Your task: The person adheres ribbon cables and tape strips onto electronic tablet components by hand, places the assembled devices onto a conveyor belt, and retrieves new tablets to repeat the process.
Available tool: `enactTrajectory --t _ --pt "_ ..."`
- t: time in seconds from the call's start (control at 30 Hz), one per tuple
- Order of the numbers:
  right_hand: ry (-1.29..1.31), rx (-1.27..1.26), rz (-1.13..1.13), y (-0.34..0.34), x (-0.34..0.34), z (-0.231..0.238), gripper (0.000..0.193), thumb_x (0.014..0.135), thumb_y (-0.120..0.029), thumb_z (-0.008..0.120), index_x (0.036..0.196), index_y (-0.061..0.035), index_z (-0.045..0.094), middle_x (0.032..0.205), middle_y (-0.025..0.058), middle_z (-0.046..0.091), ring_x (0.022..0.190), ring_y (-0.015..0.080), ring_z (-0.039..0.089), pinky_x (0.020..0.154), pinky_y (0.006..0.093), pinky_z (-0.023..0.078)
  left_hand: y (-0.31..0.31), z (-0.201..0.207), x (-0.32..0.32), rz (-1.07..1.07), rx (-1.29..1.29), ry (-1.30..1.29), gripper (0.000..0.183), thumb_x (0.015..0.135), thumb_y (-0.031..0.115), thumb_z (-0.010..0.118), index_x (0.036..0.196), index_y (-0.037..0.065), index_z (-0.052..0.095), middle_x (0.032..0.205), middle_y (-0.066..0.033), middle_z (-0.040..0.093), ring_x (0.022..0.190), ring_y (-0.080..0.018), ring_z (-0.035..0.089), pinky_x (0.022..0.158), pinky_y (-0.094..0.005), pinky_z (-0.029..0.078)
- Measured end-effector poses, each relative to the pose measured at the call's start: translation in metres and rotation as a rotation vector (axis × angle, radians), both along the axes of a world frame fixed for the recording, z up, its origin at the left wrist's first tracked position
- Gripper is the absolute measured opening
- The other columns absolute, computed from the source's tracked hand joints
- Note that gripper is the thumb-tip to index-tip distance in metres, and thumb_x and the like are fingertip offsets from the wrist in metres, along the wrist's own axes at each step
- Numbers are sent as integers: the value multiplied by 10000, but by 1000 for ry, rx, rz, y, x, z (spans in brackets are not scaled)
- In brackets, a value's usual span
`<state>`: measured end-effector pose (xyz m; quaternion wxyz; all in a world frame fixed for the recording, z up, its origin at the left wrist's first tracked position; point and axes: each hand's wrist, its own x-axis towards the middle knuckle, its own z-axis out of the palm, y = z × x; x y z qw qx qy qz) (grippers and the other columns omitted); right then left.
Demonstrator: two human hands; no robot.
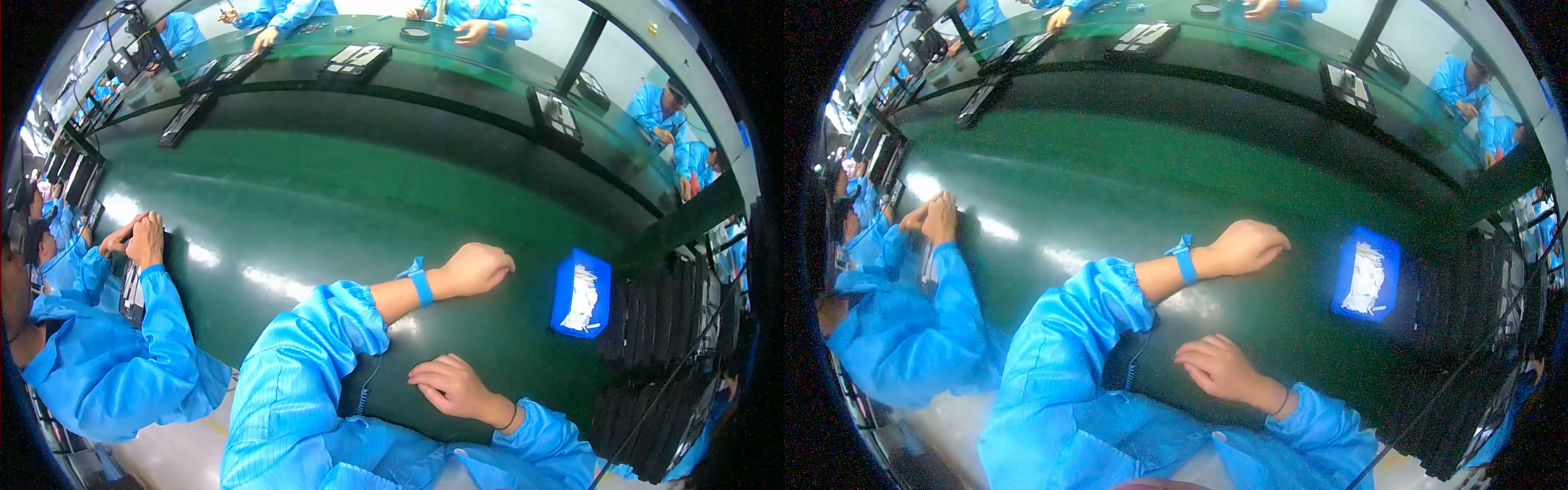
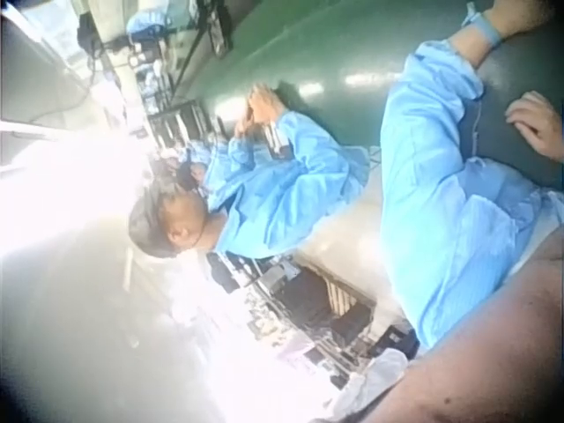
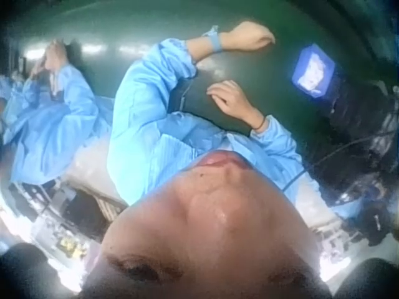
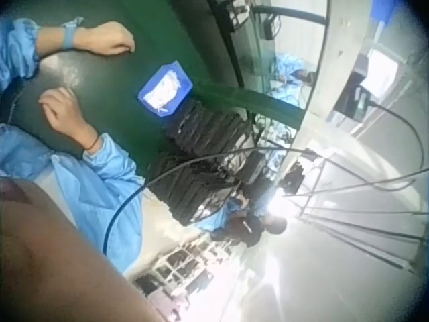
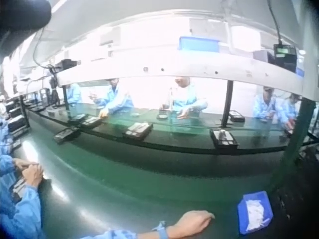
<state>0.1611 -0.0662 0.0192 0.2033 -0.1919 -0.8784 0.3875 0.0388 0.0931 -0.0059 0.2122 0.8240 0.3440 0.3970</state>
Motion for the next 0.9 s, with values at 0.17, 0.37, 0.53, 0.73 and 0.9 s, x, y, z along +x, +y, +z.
enactTrajectory --t 0.17,0.37,0.53,0.73,0.9 --pt "12 -14 18 1 -1 1 150 828 -97 633 971 -82 674 1034 60 666 889 255 606 796 376 471 -1 3 -2 4 -20 28 154 834 145 564 876 67 690 811 -142 664 800 -349 635 726 -461 505" --pt "11 -5 21 0 -2 2 148 834 -90 625 975 -84 672 1037 57 664 895 249 605 796 377 469 -2 4 -4 4 -18 29 156 839 148 564 884 67 690 814 -144 663 805 -349 634 723 -460 503" --pt "22 -1 15 0 -2 3 150 832 -81 626 975 -83 672 1028 53 663 889 248 604 788 375 468 -2 6 -5 -27 -40 60 167 862 161 559 936 79 684 856 -149 662 829 -362 628 723 -470 500" --pt "37 20 3 -1 -2 1 133 839 -79 625 966 -74 663 1025 53 660 883 247 600 783 368 469 -1 2 -1 -20 10 21 146 827 128 564 881 65 685 822 -144 666 800 -349 634 714 -459 503" --pt "51 38 -3 0 -2 -1 115 853 -98 618 959 -70 654 1029 49 654 886 240 596 783 365 469 1 3 -6 -29 -35 76 153 856 144 574 944 79 681 877 -147 667 844 -350 633 737 -452 504"
